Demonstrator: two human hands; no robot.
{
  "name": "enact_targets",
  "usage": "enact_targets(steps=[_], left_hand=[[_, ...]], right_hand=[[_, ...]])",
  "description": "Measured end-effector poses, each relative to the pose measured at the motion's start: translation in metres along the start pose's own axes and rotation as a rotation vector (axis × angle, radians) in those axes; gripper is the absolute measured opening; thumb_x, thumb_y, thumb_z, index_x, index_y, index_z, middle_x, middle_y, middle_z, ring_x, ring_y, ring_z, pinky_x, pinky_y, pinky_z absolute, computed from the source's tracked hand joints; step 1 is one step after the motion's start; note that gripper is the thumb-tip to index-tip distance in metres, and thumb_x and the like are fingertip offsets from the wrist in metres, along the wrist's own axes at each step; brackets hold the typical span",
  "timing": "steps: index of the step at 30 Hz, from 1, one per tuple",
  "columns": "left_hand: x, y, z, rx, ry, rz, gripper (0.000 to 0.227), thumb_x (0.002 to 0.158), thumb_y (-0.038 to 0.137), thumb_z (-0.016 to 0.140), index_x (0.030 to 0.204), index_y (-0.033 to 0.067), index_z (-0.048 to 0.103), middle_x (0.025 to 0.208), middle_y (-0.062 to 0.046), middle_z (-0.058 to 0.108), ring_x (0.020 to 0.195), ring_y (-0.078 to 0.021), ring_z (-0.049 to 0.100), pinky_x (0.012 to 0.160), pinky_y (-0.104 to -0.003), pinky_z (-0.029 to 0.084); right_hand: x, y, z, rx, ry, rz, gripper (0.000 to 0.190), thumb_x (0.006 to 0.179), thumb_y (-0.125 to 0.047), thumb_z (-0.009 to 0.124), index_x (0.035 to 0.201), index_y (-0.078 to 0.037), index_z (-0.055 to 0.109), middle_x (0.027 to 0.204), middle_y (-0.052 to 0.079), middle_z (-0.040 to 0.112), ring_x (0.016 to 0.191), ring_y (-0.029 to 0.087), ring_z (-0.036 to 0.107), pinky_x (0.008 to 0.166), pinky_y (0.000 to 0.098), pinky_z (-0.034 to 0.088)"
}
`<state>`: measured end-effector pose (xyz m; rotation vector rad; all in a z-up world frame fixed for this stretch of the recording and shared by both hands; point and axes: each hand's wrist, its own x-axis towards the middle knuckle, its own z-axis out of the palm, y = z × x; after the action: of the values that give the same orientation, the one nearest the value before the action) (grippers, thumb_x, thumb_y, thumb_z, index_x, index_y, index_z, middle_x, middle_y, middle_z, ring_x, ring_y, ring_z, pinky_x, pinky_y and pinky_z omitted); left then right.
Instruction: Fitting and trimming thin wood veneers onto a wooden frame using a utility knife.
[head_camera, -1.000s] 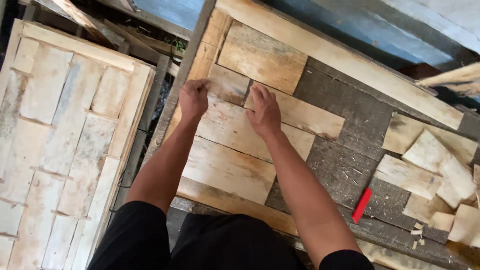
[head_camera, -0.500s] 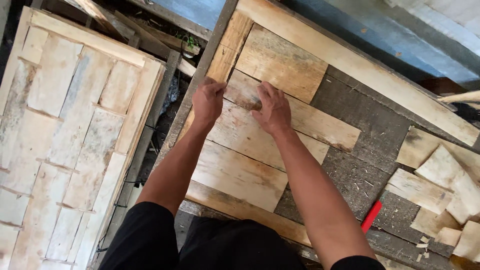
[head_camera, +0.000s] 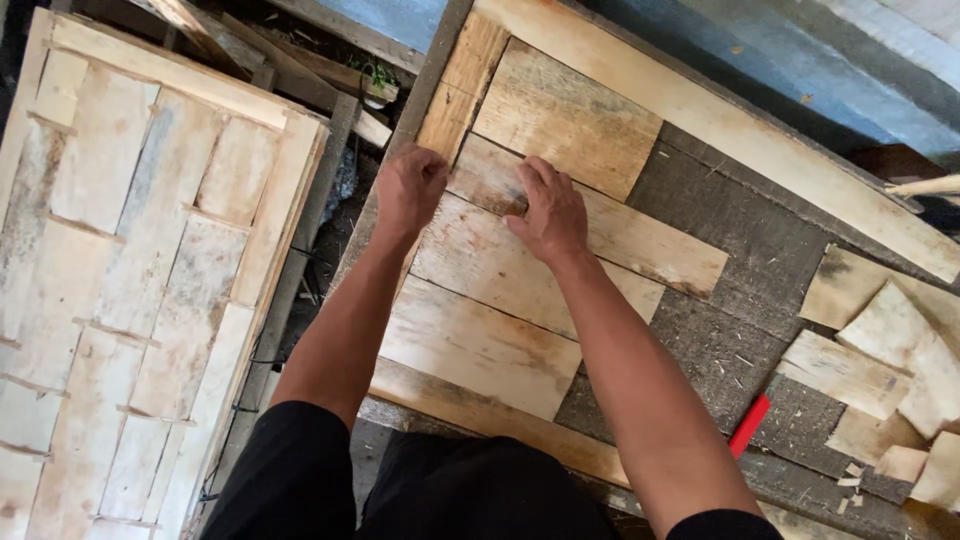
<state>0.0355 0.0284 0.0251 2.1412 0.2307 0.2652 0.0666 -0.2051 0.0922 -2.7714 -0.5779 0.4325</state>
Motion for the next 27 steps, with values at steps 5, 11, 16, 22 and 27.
enact_targets(steps=[5, 11, 16, 22, 27], left_hand=[[-0.002, 0.008, -0.004, -0.001, -0.007, 0.004, 0.015, 0.075, 0.010, 0.085, 0.087, 0.0054, 0.076, 0.086, -0.010, 0.068, 0.075, -0.0269, 0.068, 0.067, -0.039, 0.054], [-0.009, 0.016, -0.003, -0.001, 0.033, 0.008, 0.017, 0.077, 0.009, 0.083, 0.090, 0.0033, 0.074, 0.087, -0.013, 0.066, 0.078, -0.0305, 0.067, 0.068, -0.042, 0.053], [-0.036, 0.019, 0.011, 0.030, 0.153, 0.166, 0.005, 0.094, 0.006, 0.072, 0.097, 0.0024, 0.070, 0.099, -0.017, 0.066, 0.090, -0.0367, 0.066, 0.077, -0.046, 0.054], [-0.067, 0.033, 0.043, 0.110, 0.038, 0.427, 0.028, 0.100, 0.011, 0.063, 0.126, 0.0011, 0.063, 0.138, -0.024, 0.057, 0.126, -0.0456, 0.056, 0.105, -0.054, 0.048], [-0.060, 0.061, 0.060, 0.243, -0.164, 0.351, 0.058, 0.101, 0.022, 0.061, 0.153, 0.0021, 0.046, 0.167, -0.024, 0.026, 0.156, -0.0450, 0.021, 0.128, -0.055, 0.017]], right_hand=[[0.000, 0.002, 0.003, 0.003, 0.004, -0.001, 0.085, 0.075, -0.027, 0.089, 0.146, -0.009, 0.048, 0.152, 0.005, 0.045, 0.131, 0.032, 0.049, 0.109, 0.0443, 0.042], [-0.005, 0.002, 0.001, 0.036, 0.043, -0.019, 0.085, 0.073, -0.025, 0.089, 0.146, -0.008, 0.049, 0.152, 0.007, 0.045, 0.131, 0.034, 0.049, 0.109, 0.0455, 0.043], [-0.020, 0.018, 0.003, 0.088, 0.175, -0.095, 0.084, 0.072, -0.020, 0.089, 0.145, -0.006, 0.050, 0.152, 0.011, 0.046, 0.133, 0.036, 0.049, 0.110, 0.0469, 0.042], [-0.054, 0.043, -0.003, 0.003, 0.281, 0.027, 0.076, 0.075, -0.014, 0.087, 0.144, -0.007, 0.055, 0.149, 0.012, 0.049, 0.135, 0.037, 0.050, 0.110, 0.0489, 0.041], [-0.095, 0.082, 0.000, 0.033, 0.428, 0.260, 0.066, 0.087, -0.019, 0.087, 0.144, -0.007, 0.056, 0.153, 0.015, 0.048, 0.138, 0.036, 0.048, 0.115, 0.0519, 0.041]])
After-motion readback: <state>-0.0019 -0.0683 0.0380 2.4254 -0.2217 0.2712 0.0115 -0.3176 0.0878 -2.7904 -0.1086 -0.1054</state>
